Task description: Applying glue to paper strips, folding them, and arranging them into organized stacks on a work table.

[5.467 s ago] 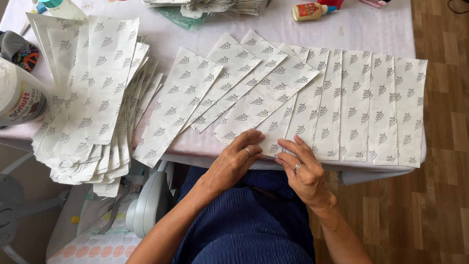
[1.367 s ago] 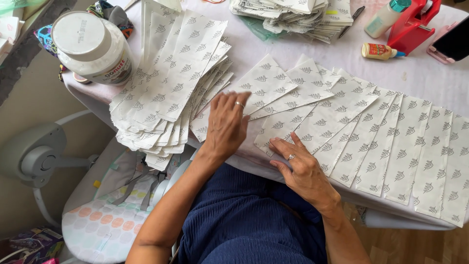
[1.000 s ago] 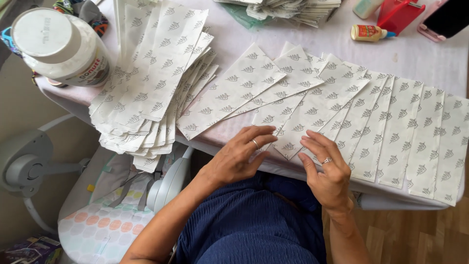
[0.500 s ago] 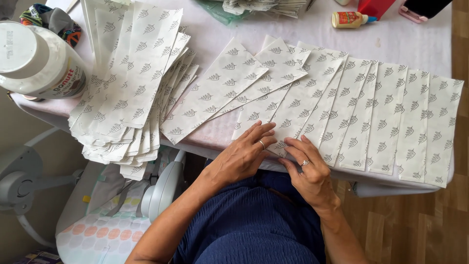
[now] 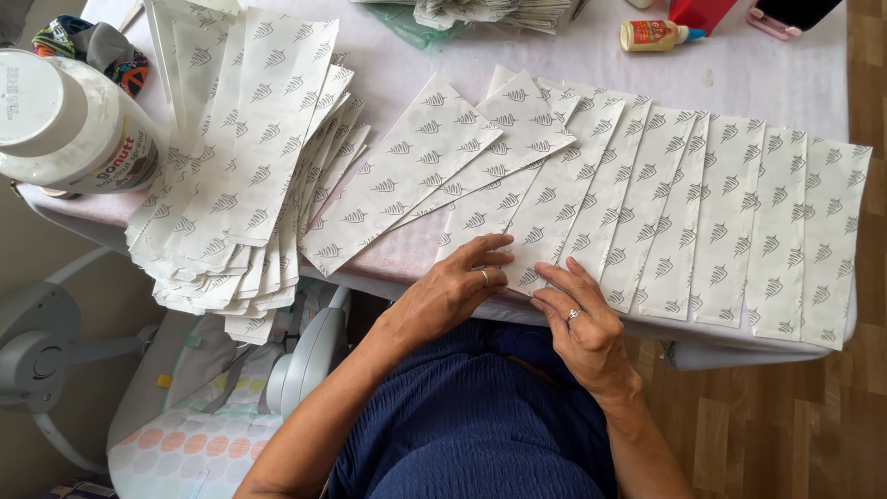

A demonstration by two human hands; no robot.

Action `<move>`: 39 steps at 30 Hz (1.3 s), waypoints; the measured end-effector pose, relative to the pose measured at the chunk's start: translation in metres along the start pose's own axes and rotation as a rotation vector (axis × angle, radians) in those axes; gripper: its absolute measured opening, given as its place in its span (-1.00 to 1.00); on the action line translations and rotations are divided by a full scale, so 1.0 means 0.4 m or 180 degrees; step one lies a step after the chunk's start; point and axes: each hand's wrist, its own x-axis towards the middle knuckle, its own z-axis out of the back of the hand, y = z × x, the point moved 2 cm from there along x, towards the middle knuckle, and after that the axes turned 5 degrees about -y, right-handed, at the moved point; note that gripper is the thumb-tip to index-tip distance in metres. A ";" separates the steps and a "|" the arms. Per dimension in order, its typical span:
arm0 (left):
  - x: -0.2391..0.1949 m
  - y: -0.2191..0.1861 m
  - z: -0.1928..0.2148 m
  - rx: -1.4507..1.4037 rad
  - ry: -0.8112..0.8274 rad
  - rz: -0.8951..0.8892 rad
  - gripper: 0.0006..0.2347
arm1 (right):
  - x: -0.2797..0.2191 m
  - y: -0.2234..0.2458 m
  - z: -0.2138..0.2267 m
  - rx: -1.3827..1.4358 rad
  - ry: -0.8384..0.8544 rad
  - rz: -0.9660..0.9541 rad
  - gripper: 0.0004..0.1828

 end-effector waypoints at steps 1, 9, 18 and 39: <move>0.000 0.000 0.000 0.0038 -0.0006 -0.0031 -0.96 | 0.002 0.001 0.000 0.0014 -0.0008 -0.0020 -0.95; 0.004 0.038 -0.057 0.0438 -0.0052 0.0011 -0.87 | 0.009 0.010 -0.010 0.0014 -0.0116 -0.0364 -0.93; 0.072 -0.054 -0.006 -0.0225 -0.0118 0.1270 -0.90 | 0.026 0.007 -0.011 0.0169 -0.0125 -0.0661 -0.85; 0.032 -0.066 -0.094 0.0643 -0.0615 0.0923 -0.82 | 0.060 0.008 0.010 0.0472 0.0174 -0.1101 -0.80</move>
